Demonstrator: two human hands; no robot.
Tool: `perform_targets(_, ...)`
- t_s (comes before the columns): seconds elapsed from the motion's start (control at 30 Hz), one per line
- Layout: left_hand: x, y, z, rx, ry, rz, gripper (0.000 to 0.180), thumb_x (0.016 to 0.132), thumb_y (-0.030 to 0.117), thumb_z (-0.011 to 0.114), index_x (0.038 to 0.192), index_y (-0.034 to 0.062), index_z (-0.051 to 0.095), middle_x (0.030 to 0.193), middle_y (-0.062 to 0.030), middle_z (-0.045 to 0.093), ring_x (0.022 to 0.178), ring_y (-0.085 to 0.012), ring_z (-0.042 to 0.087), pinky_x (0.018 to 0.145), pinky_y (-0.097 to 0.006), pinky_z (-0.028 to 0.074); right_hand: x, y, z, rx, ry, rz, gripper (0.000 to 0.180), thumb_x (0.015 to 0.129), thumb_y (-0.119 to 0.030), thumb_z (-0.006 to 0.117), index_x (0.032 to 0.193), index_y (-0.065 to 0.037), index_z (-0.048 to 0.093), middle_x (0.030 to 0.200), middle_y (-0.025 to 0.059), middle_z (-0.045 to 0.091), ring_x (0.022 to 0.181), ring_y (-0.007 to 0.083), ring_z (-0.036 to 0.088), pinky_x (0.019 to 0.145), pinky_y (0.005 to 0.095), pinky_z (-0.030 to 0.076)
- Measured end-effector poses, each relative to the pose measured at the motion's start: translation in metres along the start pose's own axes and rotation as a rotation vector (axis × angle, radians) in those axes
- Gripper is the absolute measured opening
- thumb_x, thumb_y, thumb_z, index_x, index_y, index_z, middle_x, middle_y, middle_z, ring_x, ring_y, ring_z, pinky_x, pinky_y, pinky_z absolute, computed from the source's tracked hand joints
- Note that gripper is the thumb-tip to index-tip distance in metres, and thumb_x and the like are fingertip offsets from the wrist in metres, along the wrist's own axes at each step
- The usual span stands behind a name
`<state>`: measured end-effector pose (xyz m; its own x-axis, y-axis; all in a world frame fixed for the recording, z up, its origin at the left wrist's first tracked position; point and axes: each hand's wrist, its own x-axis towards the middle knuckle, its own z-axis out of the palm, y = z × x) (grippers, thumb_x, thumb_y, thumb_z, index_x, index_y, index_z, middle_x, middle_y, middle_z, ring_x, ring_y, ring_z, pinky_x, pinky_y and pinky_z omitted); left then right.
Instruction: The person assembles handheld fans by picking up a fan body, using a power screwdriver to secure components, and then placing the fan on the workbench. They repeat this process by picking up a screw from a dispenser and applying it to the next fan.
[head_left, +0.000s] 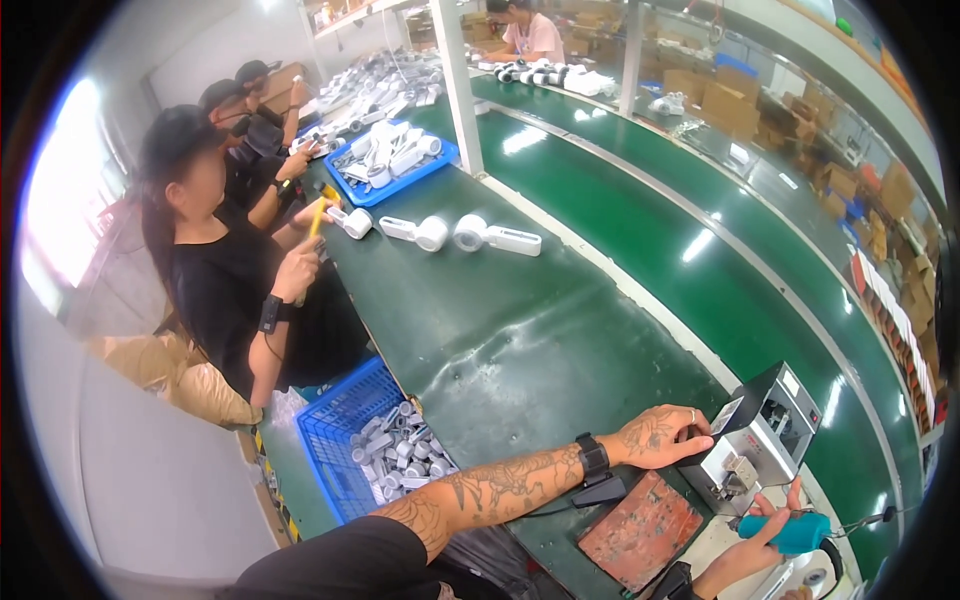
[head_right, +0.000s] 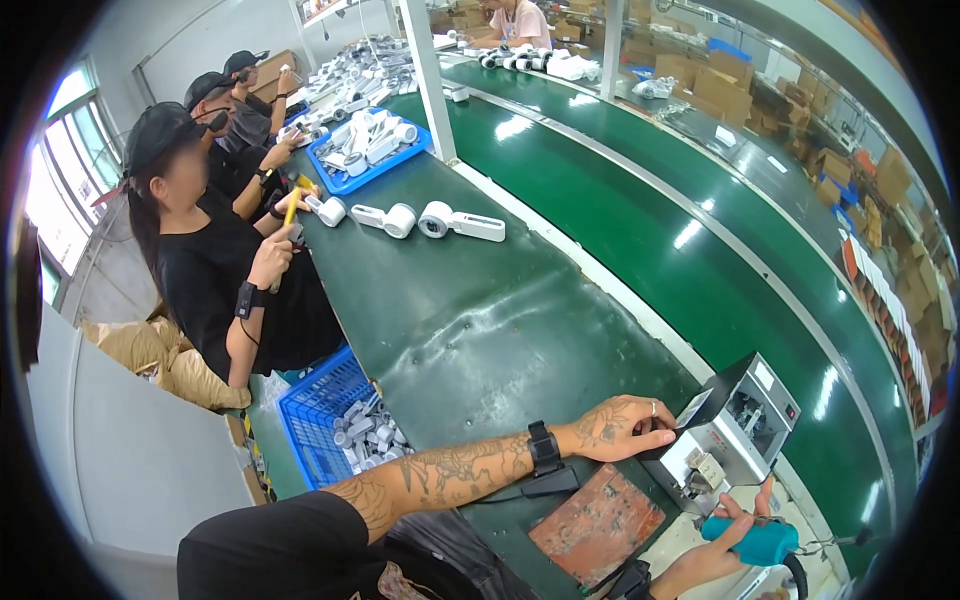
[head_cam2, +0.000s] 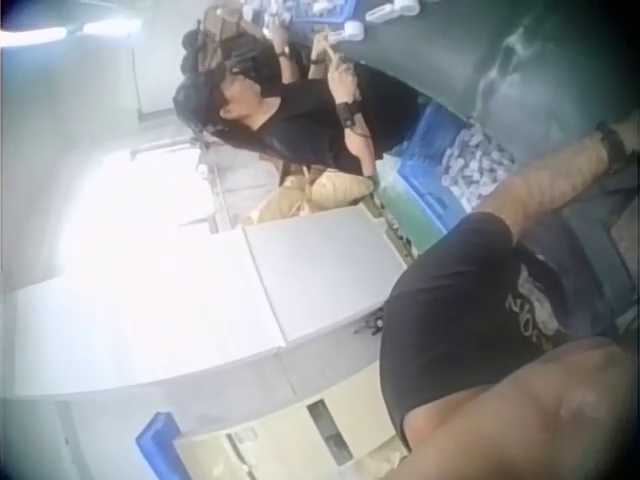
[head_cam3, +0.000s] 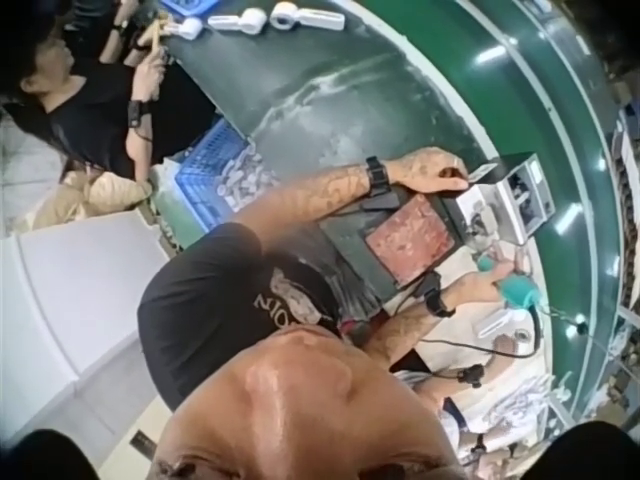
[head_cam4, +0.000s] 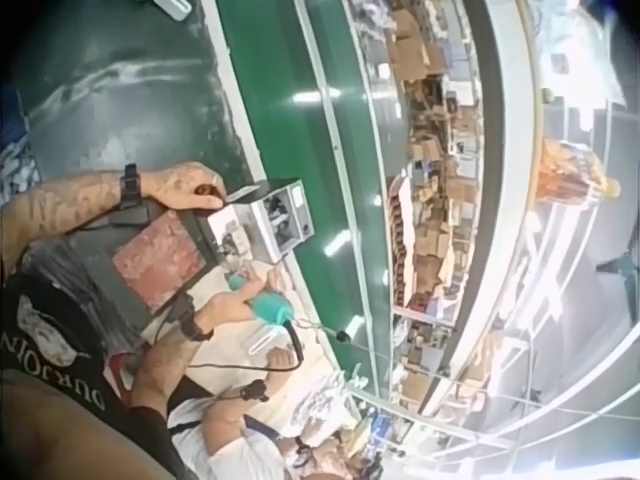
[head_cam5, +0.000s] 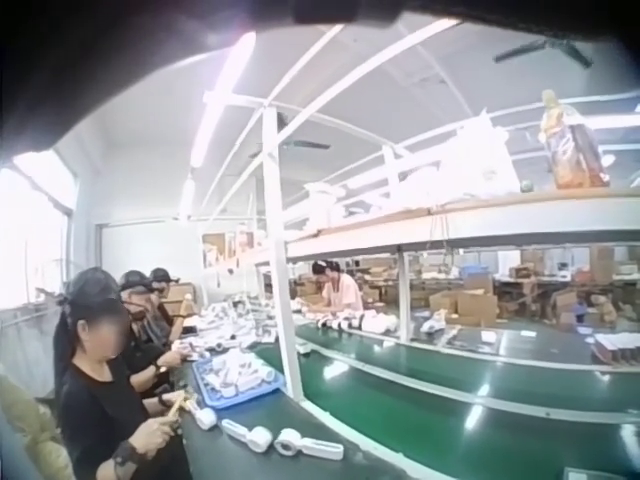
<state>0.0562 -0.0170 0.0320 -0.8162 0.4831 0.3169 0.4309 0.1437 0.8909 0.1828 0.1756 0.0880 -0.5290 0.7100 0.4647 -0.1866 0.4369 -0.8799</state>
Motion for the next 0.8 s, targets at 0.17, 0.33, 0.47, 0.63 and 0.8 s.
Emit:
perform_targets(0.17,0.001,0.001,-0.002,-0.011,0.006,0.007,0.037,0.101,0.039,0.065,0.112,0.0047,0.072,0.091,-0.0121,0.072,0.078,-0.0219,0.068,0.072,-0.037,0.055,0.001,0.002,-0.004,-0.025,-0.039,0.051,0.047,0.111,-0.035,0.049,0.132,0.006,0.056,0.108,0.0111,0.074,0.079,0.0126,0.057,0.066,0.0264,0.046)
perform_targets(0.33,0.000,0.001,-0.003,-0.005,0.006,0.009,0.037,0.101,0.039,0.065,0.112,0.0042,0.072,0.091,-0.0121,0.072,0.079,-0.0222,0.068,0.073,-0.037,0.055,0.006,0.013,-0.007,-0.060,-0.061,0.024,0.043,0.109,-0.034,0.053,0.132,0.003,0.060,0.121,0.0091,0.073,0.076,0.0111,0.059,0.064,0.0239,0.047)
perform_targets(0.47,-0.001,0.000,0.000,0.001,0.001,-0.005,0.037,0.101,0.039,0.065,0.112,0.0039,0.072,0.090,-0.0122,0.072,0.079,-0.0224,0.068,0.073,-0.037,0.055,0.003,0.009,-0.004,0.003,-0.023,-0.012,0.043,0.110,-0.033,0.051,0.128,0.005,0.058,0.125,0.0107,0.070,0.076,0.0129,0.060,0.066,0.0259,0.048)
perform_targets(0.63,0.000,0.001,-0.001,-0.003,0.003,0.007,0.039,0.101,0.040,0.064,0.112,0.0044,0.072,0.090,-0.0122,0.071,0.079,-0.0225,0.068,0.073,-0.037,0.055,0.007,0.028,-0.015,-0.045,-0.070,0.027,0.043,0.111,-0.032,0.050,0.123,0.008,0.056,0.140,0.0091,0.065,0.078,0.0146,0.063,0.068,0.0269,0.049)
perform_targets(0.8,0.000,0.003,-0.003,0.017,-0.005,-0.013,0.039,0.102,0.041,0.063,0.113,0.0043,0.071,0.091,-0.0123,0.071,0.080,-0.0230,0.068,0.073,-0.037,0.055,0.006,0.022,-0.011,-0.055,-0.063,0.014,0.046,0.111,-0.035,0.050,0.124,0.008,0.057,0.139,0.0082,0.065,0.080,0.0138,0.061,0.068,0.0270,0.047)
